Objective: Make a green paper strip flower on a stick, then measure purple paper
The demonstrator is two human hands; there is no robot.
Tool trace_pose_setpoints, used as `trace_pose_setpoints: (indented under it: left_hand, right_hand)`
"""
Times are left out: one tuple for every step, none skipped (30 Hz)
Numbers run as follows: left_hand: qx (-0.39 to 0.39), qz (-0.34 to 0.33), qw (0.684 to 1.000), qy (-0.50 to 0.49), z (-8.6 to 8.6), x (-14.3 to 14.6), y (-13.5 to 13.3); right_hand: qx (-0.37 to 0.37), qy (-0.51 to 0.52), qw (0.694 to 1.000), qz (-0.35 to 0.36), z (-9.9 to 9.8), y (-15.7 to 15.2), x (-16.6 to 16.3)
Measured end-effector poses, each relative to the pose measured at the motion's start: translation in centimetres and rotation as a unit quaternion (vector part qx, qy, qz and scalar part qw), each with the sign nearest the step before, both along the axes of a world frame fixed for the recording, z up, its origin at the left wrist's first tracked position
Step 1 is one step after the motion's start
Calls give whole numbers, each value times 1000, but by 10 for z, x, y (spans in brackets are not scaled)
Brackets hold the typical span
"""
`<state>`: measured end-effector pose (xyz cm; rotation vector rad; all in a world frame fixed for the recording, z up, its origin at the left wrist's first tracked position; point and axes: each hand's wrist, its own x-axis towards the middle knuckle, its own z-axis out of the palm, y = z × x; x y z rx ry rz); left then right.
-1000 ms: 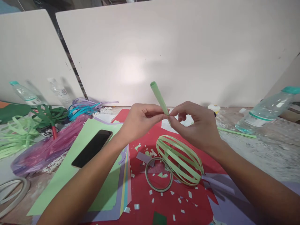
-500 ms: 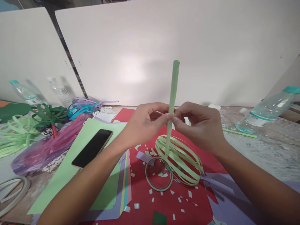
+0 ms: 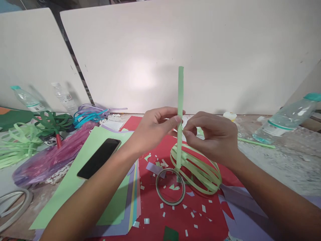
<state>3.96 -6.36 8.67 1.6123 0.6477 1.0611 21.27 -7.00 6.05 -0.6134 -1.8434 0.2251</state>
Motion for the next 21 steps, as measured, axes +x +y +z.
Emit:
trace_pose_setpoints:
  left_hand:
    - [-3,-1,1000,-8,-1,-1,2]
    - [-6,-3,1000,-20,-2,-2,3]
    - [-9,-6,999,-31,-4,-2,5]
    - [-11,-9,999,-43,-5,-3,7]
    - [-12,-11,998,-54,-6,-4,9]
    - [-13,-12,998,-62,-7,-5,10]
    - [-15,-11,998,-67,-7,-6,11]
    - [-17,-7,998,-68,-7,-7,12]
    - [-17,-1,998,-68,-7,-7,12]
    - [-14,6,998,-65,-7,-7,12]
    - [-9,13,998,-58,-6,-7,11]
    - [-1,19,999,-49,-6,-6,10]
    - [10,23,999,-38,-5,-6,9]
    - [23,27,999,-26,-4,-5,8]
    - [37,32,999,-15,-4,-4,6]
    - [53,39,998,-5,-3,-3,5]
    - [68,49,996,3,-3,-1,4]
    - [83,61,995,9,-4,0,3]
    - [96,73,993,15,-4,1,2]
    - [105,84,991,21,-5,1,2]
    - [110,90,990,26,-5,2,2]
  right_hand:
    - [1,-5,1000,4,0,0,0]
    - [0,-9,1000,8,1,-1,0]
    - [0,-15,1000,11,2,-2,0]
    - [0,-23,1000,15,2,-3,0]
    - [0,-31,999,18,3,-4,0]
    - [-3,-39,999,20,3,-5,-1]
    - [-11,-40,999,16,3,-5,-1]
    - [-24,-36,999,6,4,-6,-1]
    - [-41,-27,999,-8,4,-6,-1]
    - [-61,-17,998,-25,4,-5,0]
    - [-83,-8,996,-40,4,-5,0]
    - [-105,-1,993,-52,4,-4,0]
    - [-123,2,991,-58,4,-3,0]
    - [-137,2,989,-62,4,-2,0]
    - [-144,3,987,-67,5,-2,0]
    - [-147,2,986,-75,5,-2,-1]
    - [-145,2,986,-86,5,-3,-1]
    - [-142,1,985,-99,6,-3,-2]
    - [-137,-2,984,-111,6,-4,-2]
    - [-134,-6,984,-119,6,-5,-2]
    - [-133,-11,983,-124,7,-5,-2]
